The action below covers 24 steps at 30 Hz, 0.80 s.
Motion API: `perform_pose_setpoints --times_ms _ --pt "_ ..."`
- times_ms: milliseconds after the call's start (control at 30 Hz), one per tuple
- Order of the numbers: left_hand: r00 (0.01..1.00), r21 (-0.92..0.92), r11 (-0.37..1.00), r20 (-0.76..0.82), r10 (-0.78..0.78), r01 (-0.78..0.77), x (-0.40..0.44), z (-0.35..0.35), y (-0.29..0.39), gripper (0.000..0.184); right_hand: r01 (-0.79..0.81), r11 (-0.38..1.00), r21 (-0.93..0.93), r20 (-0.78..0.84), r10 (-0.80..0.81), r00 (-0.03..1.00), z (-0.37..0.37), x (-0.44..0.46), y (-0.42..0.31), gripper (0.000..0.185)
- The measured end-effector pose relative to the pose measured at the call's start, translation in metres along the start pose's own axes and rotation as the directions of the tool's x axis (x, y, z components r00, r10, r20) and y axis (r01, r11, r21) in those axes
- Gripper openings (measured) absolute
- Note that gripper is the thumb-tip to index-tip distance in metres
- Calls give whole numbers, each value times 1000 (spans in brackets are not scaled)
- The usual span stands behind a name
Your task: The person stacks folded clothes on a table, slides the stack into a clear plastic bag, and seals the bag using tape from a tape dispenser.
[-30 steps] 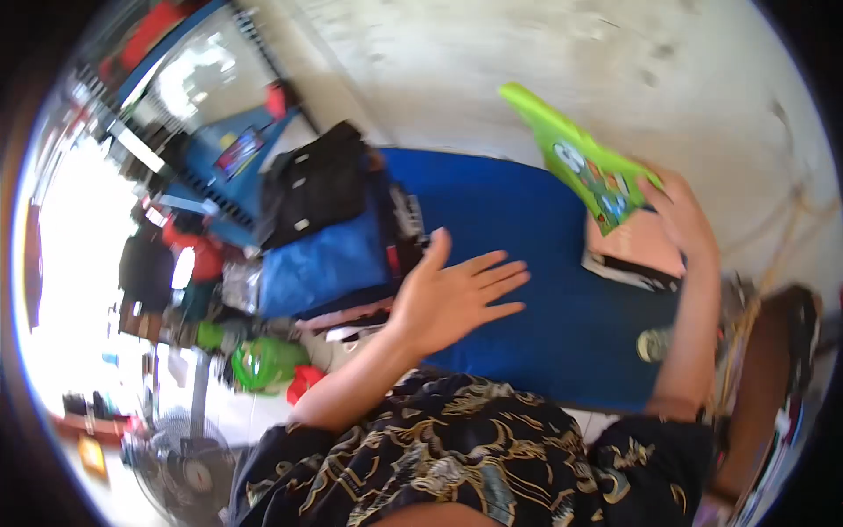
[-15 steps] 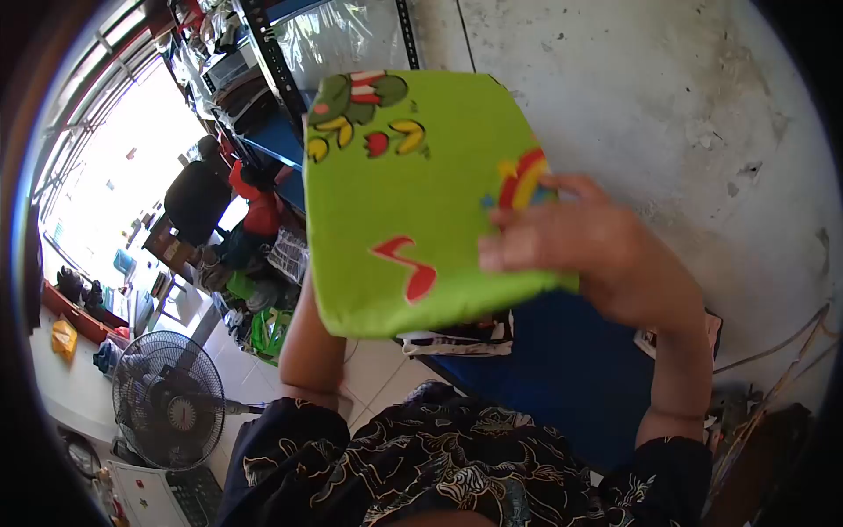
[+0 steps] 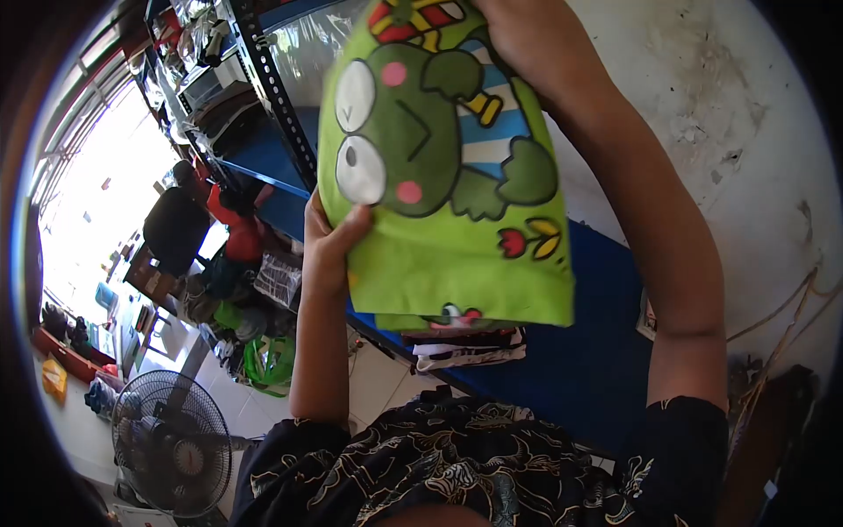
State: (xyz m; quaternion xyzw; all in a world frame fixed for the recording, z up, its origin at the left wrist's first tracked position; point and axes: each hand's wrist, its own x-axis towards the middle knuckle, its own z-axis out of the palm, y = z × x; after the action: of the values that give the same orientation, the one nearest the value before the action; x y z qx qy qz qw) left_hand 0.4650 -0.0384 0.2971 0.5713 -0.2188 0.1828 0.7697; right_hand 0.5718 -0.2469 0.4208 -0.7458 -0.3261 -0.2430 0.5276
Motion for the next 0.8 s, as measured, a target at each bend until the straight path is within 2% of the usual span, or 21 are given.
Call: perform_pose_setpoints --times_ms 33,100,133,167,200,233,267,300,333,400,467,500,567,633,667,700,733,800 --pt "1000 -9 1000 1 -1 1 1 4 4 61 -58 998 -1 9 58 998 3 4 0 35" --pt "995 -135 989 -61 -76 67 7 9 9 47 -175 985 1 25 175 984 11 3 5 38" --pt "994 -114 992 -93 -61 51 11 6 3 38 -247 964 -103 118 258 959 8 2 23 45" --pt "994 -117 992 -91 -66 55 14 1 -5 38 -258 966 -14 132 258 957 14 1 66 42" --pt "978 -205 964 -85 -189 168 17 -6 -16 38 -271 960 76 145 258 955 24 -2 105 40" --pt "949 -288 917 -69 -308 276 18 -14 -31 39 -435 845 311 159 405 900 32 -15 116 37" --pt "878 -312 831 27 -478 462 18 -28 -53 46 -549 655 519 209 525 825 40 -28 116 35" --pt "856 -283 818 22 -517 501 17 -29 -61 49 -560 631 536 206 546 812 43 -36 106 31" --pt "831 -255 802 14 -556 540 11 -29 -68 53 -557 637 533 208 539 816 46 -42 93 31" --pt "847 -262 822 -33 -531 506 6 -32 -76 56 -391 759 520 160 363 918 43 -50 66 33" --pt "891 -201 869 158 -426 451 1 -27 -53 62 -301 841 450 130 272 954 33 -48 38 35" --pt "909 -176 893 137 -395 414 2 -24 -41 66 -273 865 420 104 252 962 28 -47 23 36" --pt "978 -112 973 61 -198 203 1 -6 -15 68 -216 892 398 91 196 976 18 -36 10 37" --pt "984 -131 975 18 -178 179 7 -2 -1 62 -181 871 457 38 184 982 15 -25 3 34" --pt "982 -128 974 5 -187 186 11 -1 2 59 -234 911 341 41 234 971 16 -19 13 45" --pt "969 -105 965 -36 -244 239 14 -2 0 56 -189 976 106 17 188 982 17 -4 47 46" --pt "938 -35 944 -104 -331 329 16 -9 -11 57 -135 982 -136 8 137 991 20 2 92 48" --pt "877 62 890 -215 -430 451 15 -43 -65 63 -405 913 -58 106 409 906 46 -24 186 51"
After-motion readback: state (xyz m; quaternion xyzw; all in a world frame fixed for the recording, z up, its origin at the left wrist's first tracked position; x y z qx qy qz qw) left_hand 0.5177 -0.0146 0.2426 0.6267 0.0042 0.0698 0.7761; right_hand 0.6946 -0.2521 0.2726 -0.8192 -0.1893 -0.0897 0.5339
